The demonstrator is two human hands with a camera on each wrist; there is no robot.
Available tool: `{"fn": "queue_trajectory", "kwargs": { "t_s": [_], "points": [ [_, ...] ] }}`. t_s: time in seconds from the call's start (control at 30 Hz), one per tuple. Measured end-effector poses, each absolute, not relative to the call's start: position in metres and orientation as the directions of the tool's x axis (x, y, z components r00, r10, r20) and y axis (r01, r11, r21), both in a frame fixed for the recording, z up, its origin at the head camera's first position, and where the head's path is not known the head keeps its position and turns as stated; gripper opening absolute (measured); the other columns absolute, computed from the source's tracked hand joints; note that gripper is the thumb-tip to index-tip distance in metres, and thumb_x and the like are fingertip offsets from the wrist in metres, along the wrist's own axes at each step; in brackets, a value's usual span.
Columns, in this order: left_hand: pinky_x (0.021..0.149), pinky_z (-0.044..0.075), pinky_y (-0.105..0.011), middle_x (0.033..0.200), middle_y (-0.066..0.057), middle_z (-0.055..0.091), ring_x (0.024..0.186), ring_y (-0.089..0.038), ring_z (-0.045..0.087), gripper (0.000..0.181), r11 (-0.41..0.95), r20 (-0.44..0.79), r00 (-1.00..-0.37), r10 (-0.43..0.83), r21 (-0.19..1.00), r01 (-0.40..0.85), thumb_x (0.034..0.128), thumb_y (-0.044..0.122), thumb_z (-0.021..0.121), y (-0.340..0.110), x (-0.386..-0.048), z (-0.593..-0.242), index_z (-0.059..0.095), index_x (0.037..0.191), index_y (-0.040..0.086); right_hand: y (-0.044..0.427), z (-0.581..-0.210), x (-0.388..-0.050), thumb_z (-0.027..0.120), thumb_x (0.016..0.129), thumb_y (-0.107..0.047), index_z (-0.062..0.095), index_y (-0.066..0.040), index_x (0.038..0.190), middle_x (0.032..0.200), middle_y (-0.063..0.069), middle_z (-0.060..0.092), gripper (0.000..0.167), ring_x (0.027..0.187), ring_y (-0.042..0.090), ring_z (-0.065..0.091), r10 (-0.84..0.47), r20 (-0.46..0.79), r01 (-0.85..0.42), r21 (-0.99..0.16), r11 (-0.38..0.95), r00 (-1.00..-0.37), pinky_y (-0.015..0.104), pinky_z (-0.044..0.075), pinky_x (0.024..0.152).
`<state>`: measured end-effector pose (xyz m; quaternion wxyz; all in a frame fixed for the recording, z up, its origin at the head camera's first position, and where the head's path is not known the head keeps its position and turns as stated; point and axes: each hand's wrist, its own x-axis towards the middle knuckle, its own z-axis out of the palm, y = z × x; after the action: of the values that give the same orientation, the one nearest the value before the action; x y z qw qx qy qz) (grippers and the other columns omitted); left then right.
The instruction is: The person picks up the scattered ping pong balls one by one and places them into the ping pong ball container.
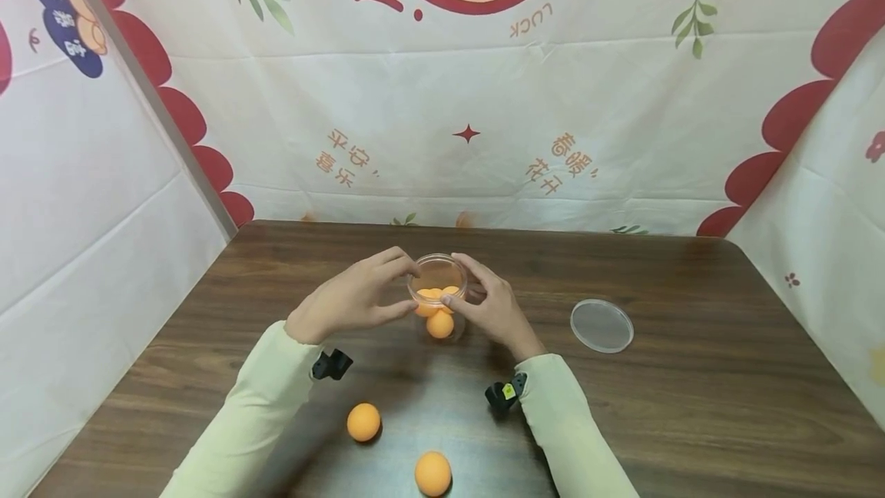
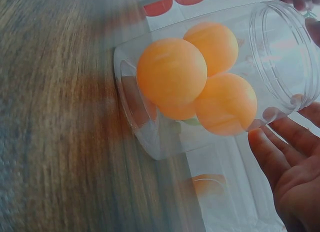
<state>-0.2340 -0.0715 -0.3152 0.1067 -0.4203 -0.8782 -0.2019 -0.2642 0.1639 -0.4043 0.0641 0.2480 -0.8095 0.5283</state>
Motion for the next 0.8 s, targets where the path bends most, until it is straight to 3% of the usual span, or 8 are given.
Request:
{"fn": "queue_trajectory", "kwargs": {
  "t_s": [0.43,0.8],
  "points": [
    [0.071,0.047,-0.022,0.100,-0.002,0.056,0.078,-0.009,0.052,0.032,0.552,0.299,-0.608,0.735,0.257,0.793,0.0852,0.025,0.071,-0.078,-0.211,-0.313,0.062,0.110,0.007,0.164,-0.405,-0.265,0.071,0.086,-0.015,0.045,-0.013,0.142,0.138,0.018,0.051,0.061,0.113,0.035,0.060,-0.336,0.347,-0.452,-0.833,0.318,-0.876,0.041,0.051,0.089],
    [0.081,0.049,-0.024,0.104,0.001,0.056,0.090,-0.010,0.056,0.033,0.574,0.233,-0.619,0.750,0.235,0.784,0.0840,0.026,0.072,-0.086,-0.198,-0.325,0.060,0.112,0.012,0.164,-0.406,-0.266,0.070,0.086,-0.012,0.045,-0.009,0.141,0.137,0.017,0.052,0.061,0.115,0.034,0.059,-0.332,0.372,-0.474,-0.822,0.317,-0.867,0.043,0.052,0.089]
  ]
}}
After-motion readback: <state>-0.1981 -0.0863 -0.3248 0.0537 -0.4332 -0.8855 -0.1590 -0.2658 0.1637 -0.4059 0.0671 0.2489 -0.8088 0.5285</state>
